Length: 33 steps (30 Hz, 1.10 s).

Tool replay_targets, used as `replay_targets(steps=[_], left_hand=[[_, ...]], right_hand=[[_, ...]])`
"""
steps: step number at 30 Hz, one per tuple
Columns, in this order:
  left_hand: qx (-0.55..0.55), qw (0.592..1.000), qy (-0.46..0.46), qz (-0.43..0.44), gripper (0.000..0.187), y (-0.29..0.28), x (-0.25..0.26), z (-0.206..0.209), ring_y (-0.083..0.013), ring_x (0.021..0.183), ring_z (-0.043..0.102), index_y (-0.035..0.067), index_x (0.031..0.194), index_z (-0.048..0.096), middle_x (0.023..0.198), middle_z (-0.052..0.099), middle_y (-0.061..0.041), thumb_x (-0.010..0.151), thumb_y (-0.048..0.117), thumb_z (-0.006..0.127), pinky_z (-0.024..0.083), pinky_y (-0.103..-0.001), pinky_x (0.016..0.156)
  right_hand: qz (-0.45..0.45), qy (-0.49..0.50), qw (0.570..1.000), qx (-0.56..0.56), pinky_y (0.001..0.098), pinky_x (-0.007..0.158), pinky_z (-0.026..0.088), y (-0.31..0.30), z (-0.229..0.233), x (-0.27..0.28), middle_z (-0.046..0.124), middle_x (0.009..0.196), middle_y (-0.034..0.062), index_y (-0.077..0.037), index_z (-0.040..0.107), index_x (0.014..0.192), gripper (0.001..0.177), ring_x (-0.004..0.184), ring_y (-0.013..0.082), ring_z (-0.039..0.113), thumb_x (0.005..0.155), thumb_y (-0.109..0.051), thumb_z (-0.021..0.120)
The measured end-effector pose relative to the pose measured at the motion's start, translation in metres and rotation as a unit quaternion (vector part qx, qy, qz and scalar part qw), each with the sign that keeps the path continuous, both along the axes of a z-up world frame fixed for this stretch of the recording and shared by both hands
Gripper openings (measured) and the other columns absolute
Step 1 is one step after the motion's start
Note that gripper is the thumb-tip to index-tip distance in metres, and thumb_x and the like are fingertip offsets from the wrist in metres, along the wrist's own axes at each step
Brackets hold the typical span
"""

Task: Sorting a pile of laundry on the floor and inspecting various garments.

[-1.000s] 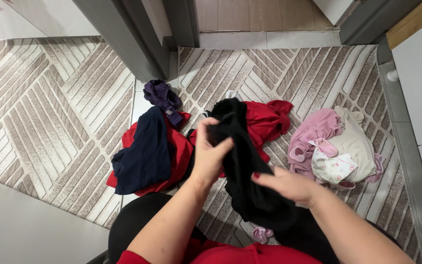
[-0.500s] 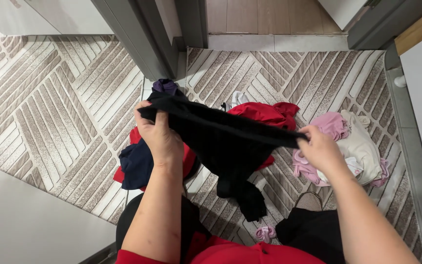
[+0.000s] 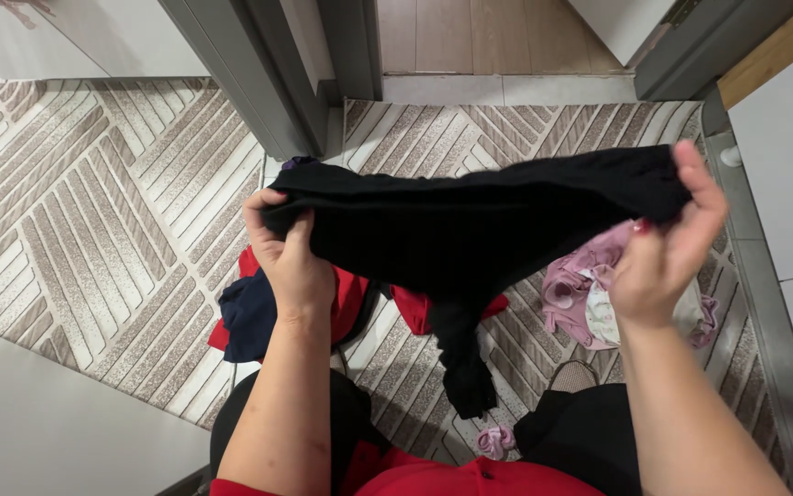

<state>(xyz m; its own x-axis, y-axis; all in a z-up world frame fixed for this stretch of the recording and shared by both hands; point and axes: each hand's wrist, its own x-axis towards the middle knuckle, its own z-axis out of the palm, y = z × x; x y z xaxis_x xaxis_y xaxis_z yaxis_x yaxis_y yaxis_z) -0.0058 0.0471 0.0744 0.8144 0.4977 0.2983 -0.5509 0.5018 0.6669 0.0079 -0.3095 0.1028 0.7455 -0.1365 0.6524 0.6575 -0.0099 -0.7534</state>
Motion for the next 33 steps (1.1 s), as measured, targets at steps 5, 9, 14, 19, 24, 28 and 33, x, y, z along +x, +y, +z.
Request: replay_targets(steps=[5, 9, 14, 19, 24, 28, 33], left_hand=[[0.013, 0.999, 0.010, 0.038, 0.034, 0.005, -0.002, 0.007, -0.0151, 0.110, 0.060, 0.009, 0.125, 0.051, 0.119, 0.060, -0.006, 0.099, -0.012, 0.055, 0.052, -0.029, 0.101], [0.056, 0.996, 0.017, 0.073, 0.030, 0.001, -0.005, 0.014, -0.0141, 0.114, 0.059, 0.009, 0.131, 0.051, 0.123, 0.059, -0.005, 0.105, -0.006, 0.053, 0.050, -0.028, 0.105], [0.118, 0.991, 0.063, 0.014, 0.029, -0.001, -0.002, 0.011, -0.0151, 0.115, 0.060, 0.006, 0.133, 0.056, 0.124, 0.061, -0.006, 0.105, -0.004, 0.054, 0.050, -0.028, 0.105], [-0.015, 0.963, 0.191, -0.192, 0.026, 0.014, 0.005, 0.003, -0.0209, 0.100, 0.066, 0.002, 0.126, 0.061, 0.111, 0.067, -0.010, 0.100, 0.007, 0.055, 0.054, -0.033, 0.090], [-0.143, 0.898, 0.116, -0.399, 0.032, 0.031, -0.004, 0.005, -0.0306, 0.097, 0.069, 0.000, 0.117, 0.061, 0.104, 0.070, -0.017, 0.099, 0.026, 0.059, 0.057, -0.041, 0.088], [-0.143, 0.893, 0.028, -0.426, 0.033, 0.027, -0.005, 0.005, -0.0320, 0.101, 0.069, -0.001, 0.116, 0.061, 0.105, 0.070, -0.018, 0.101, 0.028, 0.061, 0.056, -0.042, 0.094], [-0.232, 0.910, 0.232, -0.254, 0.037, 0.020, 0.014, -0.027, -0.0288, 0.102, 0.070, 0.003, 0.122, 0.060, 0.108, 0.073, -0.010, 0.093, 0.025, 0.061, 0.054, -0.043, 0.099]], right_hand=[[-0.186, -0.129, 0.910, -0.348, 0.0493, 0.123, 0.036, -0.003, 0.015, -0.008, 0.028, 0.162, 0.0245, -0.001, 0.024, 0.153, 0.076, 0.145, 0.0394, 0.039, 0.089, -0.001, 0.065], [-0.246, -0.089, 0.856, -0.446, 0.0495, 0.119, 0.042, -0.026, -0.008, 0.005, 0.047, 0.146, 0.0236, -0.001, 0.039, 0.145, 0.063, 0.136, 0.0389, 0.049, 0.093, 0.001, 0.074], [-0.215, 0.114, 0.904, -0.352, 0.0407, 0.087, 0.054, -0.050, -0.026, 0.018, 0.069, 0.107, 0.0146, -0.003, 0.062, 0.122, 0.032, 0.098, 0.0281, 0.069, 0.092, 0.000, 0.073], [0.042, 0.309, 0.948, -0.069, 0.0307, 0.061, 0.052, -0.132, -0.102, 0.035, 0.069, 0.089, 0.0066, -0.002, 0.065, 0.111, 0.016, 0.070, 0.0164, 0.067, 0.095, -0.005, 0.066], [0.277, 0.370, 0.871, 0.166, 0.0377, 0.070, 0.052, -0.183, -0.133, 0.022, 0.070, 0.091, 0.0155, 0.007, 0.066, 0.107, 0.021, 0.077, 0.0251, 0.066, 0.103, -0.012, 0.074], [0.310, 0.326, 0.863, 0.231, 0.0404, 0.093, 0.059, -0.137, -0.085, 0.015, 0.074, 0.110, 0.0144, 0.004, 0.069, 0.118, 0.032, 0.103, 0.0280, 0.073, 0.096, -0.019, 0.074], [0.205, 0.395, 0.873, 0.201, 0.0387, 0.089, 0.058, -0.094, -0.078, 0.031, 0.073, 0.112, 0.0142, 0.002, 0.066, 0.120, 0.026, 0.099, 0.0263, 0.071, 0.103, -0.018, 0.067]])
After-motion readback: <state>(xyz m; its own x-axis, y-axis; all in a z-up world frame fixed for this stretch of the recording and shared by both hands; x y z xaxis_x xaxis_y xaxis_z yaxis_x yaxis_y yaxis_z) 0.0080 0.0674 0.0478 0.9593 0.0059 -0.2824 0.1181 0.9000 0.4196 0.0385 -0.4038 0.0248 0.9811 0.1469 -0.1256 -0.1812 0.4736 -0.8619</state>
